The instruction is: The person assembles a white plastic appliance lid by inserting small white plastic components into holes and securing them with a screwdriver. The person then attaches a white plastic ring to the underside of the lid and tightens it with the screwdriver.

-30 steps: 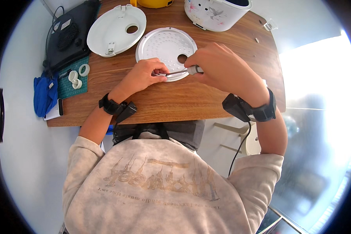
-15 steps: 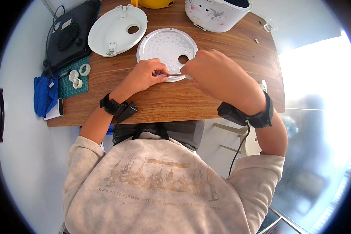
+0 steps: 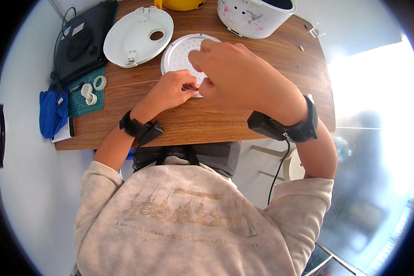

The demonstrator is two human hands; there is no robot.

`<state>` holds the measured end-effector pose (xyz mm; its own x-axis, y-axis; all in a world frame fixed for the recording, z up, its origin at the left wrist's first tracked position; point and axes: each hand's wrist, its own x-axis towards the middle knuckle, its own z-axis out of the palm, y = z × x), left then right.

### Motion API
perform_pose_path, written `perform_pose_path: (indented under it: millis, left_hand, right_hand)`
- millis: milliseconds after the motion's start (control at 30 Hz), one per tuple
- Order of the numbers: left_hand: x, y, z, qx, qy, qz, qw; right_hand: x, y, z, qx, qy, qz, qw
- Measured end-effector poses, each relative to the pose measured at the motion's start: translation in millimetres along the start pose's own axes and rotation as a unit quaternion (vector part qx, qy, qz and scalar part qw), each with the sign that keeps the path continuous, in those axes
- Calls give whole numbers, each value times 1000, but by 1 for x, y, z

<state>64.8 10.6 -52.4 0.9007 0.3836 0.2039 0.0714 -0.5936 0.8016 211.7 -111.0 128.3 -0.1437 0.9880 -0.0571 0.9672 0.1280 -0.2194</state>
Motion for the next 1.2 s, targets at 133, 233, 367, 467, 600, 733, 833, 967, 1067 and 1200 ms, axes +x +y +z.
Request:
perform_pose_path:
  millis: [133,233,367,467,600,733,833,967,1067,1200]
  left_hand:
    - [1,4,1,-1,2,-27,1000]
    - [0,5,0,-8,-5,-38,999]
    - [1,6,-3,-14,-16,-29,999]
    - [1,0,-3,-31,-22,-29,999]
    - [-1,3,-5,-26,-25,-29,999]
    - [1,3,-6,-14,-34,-28,999]
    - [1,2,-6,-15,-35,-26,999]
    - [0,2,-6,-14,-32,-24,999]
    - [0,3,-6,-16,-33,-31,999]
    - [1,3,-6,-16,-32,-27,999]
  right_hand:
    - [-5,9,1,89,50,26,994]
    - [-6,11,1,129,93,25,987]
    - [-8,18,15,147,155,-35,976]
    - [-9,15,10,144,129,-36,980]
    - [-8,19,9,171,114,-15,978]
    - [-9,22,13,165,143,0,976]
    - [-8,24,15,158,152,-4,976]
    - [-10,24,17,153,161,1,975]
    - [-12,23,19,139,169,7,976]
    - [-15,24,24,95,188,10,977]
